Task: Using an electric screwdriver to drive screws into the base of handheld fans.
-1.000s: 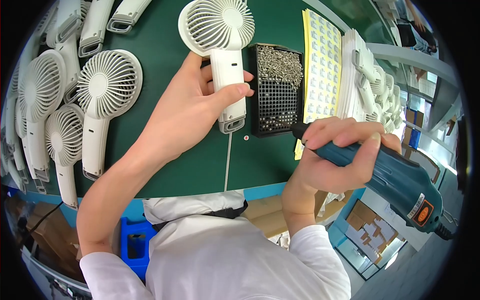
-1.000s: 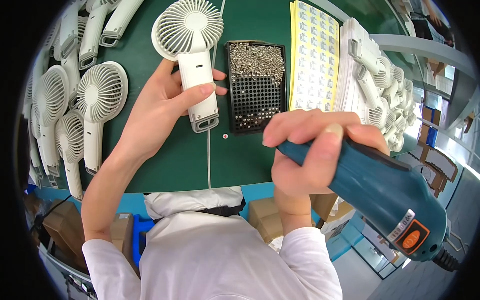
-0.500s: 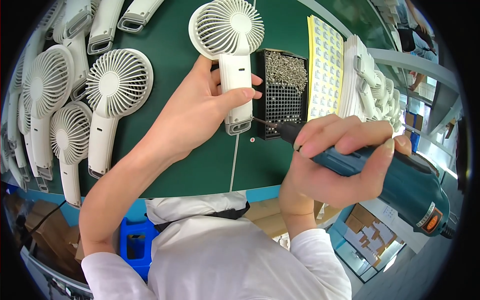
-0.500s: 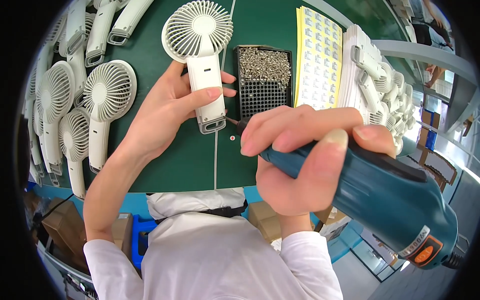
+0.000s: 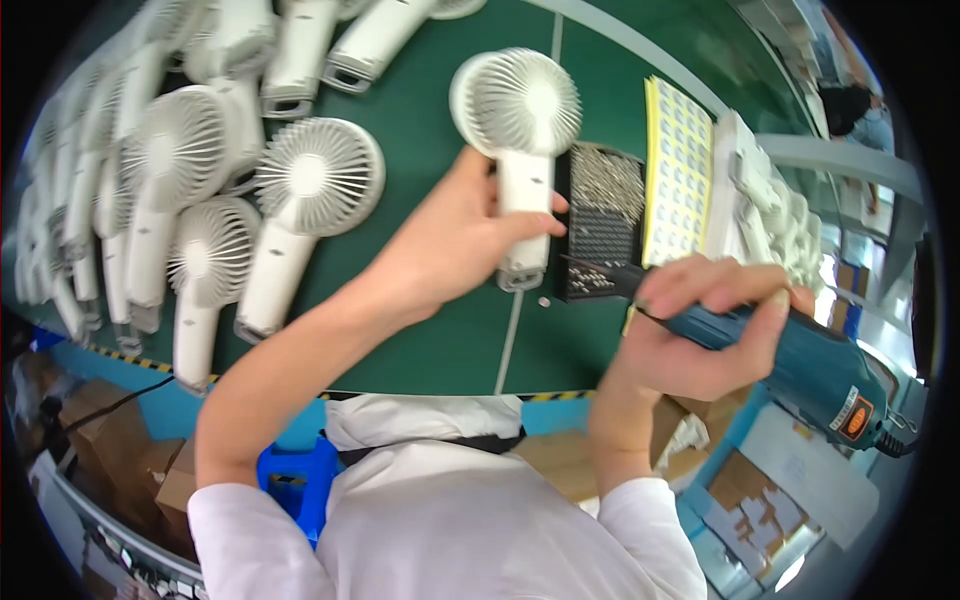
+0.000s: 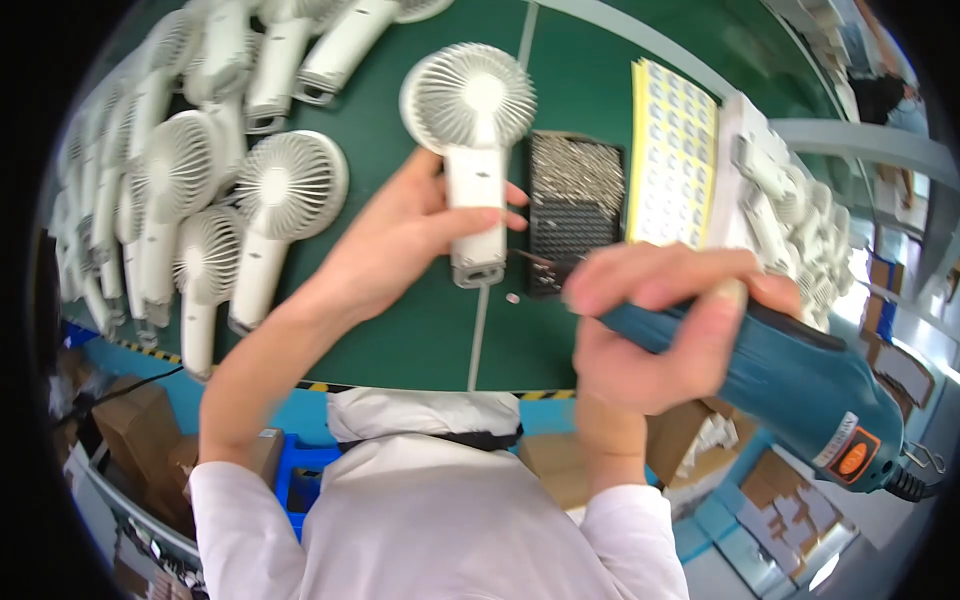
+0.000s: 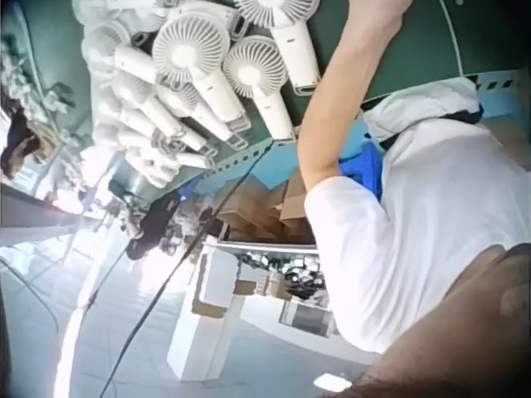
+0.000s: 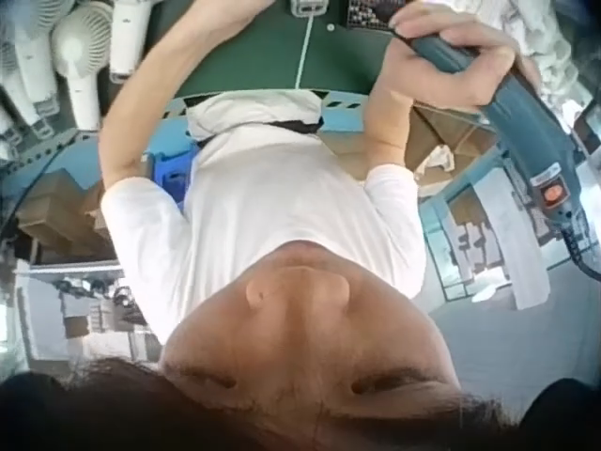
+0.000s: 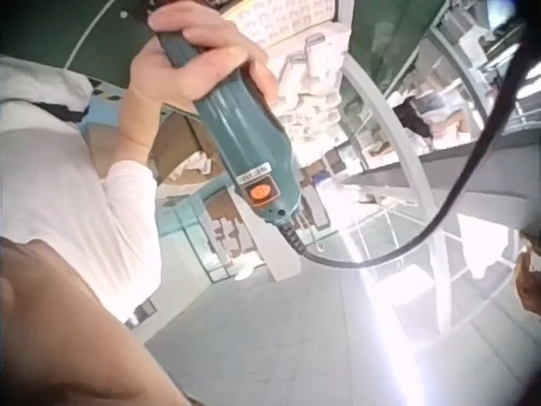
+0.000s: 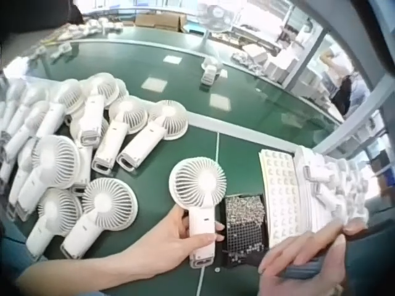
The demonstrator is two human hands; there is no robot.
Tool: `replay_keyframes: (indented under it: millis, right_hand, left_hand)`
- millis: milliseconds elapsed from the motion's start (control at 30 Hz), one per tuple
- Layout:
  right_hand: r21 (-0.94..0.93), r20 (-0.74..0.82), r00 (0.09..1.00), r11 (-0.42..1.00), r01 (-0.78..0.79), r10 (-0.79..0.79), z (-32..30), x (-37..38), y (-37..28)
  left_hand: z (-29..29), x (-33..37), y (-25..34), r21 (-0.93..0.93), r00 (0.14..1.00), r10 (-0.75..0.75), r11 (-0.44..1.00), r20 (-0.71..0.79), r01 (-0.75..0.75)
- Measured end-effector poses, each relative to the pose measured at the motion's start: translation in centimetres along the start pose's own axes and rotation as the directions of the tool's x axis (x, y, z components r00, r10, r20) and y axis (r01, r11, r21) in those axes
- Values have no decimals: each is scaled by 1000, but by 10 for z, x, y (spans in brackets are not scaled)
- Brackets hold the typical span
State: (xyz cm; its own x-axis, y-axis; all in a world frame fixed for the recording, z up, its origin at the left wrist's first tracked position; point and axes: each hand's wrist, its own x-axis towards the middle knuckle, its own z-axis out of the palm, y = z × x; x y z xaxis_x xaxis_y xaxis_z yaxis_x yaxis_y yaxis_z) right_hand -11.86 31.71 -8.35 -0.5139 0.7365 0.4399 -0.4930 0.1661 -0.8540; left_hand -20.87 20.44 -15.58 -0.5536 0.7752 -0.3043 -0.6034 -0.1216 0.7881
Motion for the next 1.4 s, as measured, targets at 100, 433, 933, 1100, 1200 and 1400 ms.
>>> replay_keyframes:
  millis: [100, 433, 933, 1100, 1200, 1400]
  right_hand:
    - [103, 56, 998, 994, 24, -30, -25, 17, -2]
    - [-88, -127, 960, 967, 240, -250, -68, 64, 5]
    - [-112, -196, 968, 984, 137, -157, -76, 57, 20]
    - [-133, -189, 970, 983, 128, -152, -70, 53, 19]
    - [-138, -191, 970, 982, 126, -151, -71, 54, 18]
    - [-181, -195, 969, 976, 119, -154, -74, 56, 20]
  left_hand:
    - [-3, -1, -1, 152, 996, 91, 984, -16, -88]
    - [-21, -81, 86, 845, 797, 552, 524, -246, -102]
    - [-178, -113, 189, 898, 283, 906, 189, -316, 398]
    - [-187, -92, 183, 807, 230, 916, 145, -328, 572]
    - [-187, -80, 187, 697, 266, 858, 138, -439, 704]
    - [-181, -91, 177, 764, 299, 919, 4, -257, 646]
